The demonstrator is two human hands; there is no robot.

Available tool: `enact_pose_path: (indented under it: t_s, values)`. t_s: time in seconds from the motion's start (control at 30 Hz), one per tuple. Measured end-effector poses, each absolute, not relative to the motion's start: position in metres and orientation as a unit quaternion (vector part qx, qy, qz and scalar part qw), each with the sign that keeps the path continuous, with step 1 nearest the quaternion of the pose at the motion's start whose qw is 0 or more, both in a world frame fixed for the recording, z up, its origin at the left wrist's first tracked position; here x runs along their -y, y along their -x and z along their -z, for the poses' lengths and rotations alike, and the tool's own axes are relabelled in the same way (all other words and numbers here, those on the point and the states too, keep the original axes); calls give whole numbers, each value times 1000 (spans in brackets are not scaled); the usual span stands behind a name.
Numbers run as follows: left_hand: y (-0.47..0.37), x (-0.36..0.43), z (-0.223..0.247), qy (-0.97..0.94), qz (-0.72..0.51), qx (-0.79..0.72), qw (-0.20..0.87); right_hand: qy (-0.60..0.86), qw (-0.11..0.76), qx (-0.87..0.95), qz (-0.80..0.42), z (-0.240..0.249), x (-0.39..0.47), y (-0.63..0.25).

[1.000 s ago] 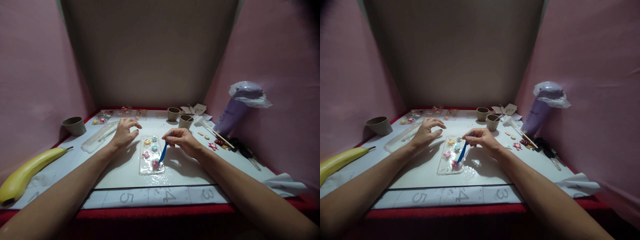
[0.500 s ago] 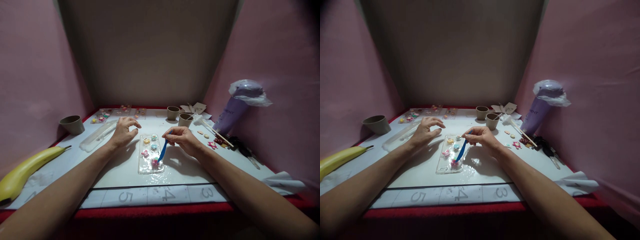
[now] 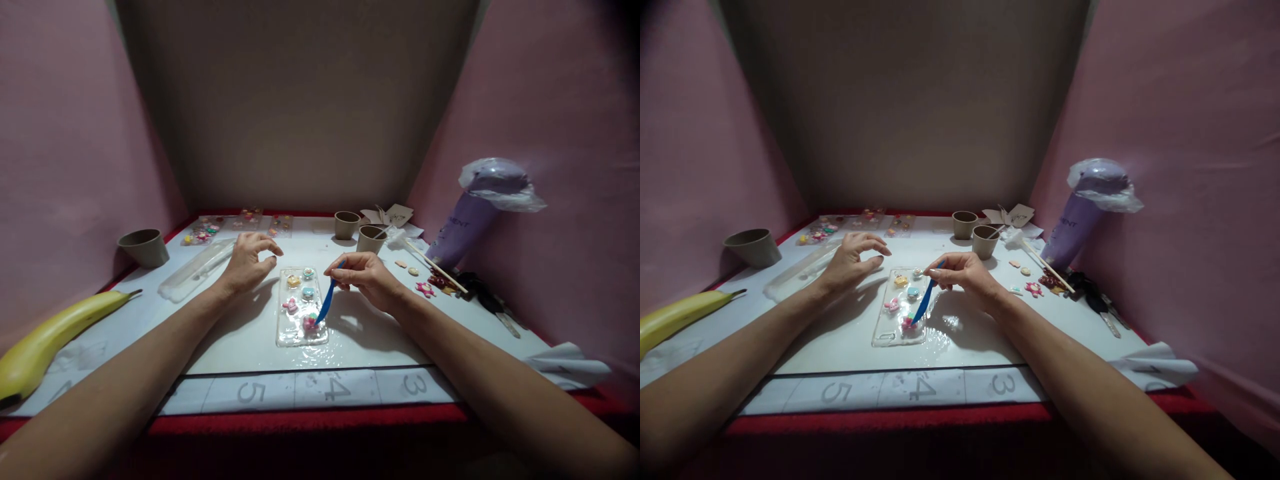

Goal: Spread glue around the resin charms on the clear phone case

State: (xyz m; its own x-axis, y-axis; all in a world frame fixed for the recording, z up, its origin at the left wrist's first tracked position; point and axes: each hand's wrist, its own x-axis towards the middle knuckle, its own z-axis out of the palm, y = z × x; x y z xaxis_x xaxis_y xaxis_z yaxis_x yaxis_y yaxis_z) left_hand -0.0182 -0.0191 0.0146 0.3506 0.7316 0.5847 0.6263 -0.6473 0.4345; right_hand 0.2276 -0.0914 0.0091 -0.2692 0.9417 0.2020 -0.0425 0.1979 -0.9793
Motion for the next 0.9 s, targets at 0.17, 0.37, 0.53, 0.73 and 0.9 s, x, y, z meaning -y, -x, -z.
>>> enact_pose_path:
  t_s: [0.17, 0.37, 0.53, 0.73, 0.9]
  values:
    - [19, 19, -15, -822, -387, -413, 67, 374, 473, 615, -508, -9, 92, -228]
    - [19, 19, -16, -825, -378, -416, 67, 376, 480, 608, -509, -10, 91, -228]
    - [19, 20, -16, -821, -383, -417, 70, 376, 485, 602, -510, -11, 92, -227]
    - [18, 21, -16, -819, -384, -419, 76, 368, 486, 609, -508, -10, 91, -228]
    - [18, 21, -17, -820, -387, -415, 78, 370, 483, 610, -508, -10, 91, -228]
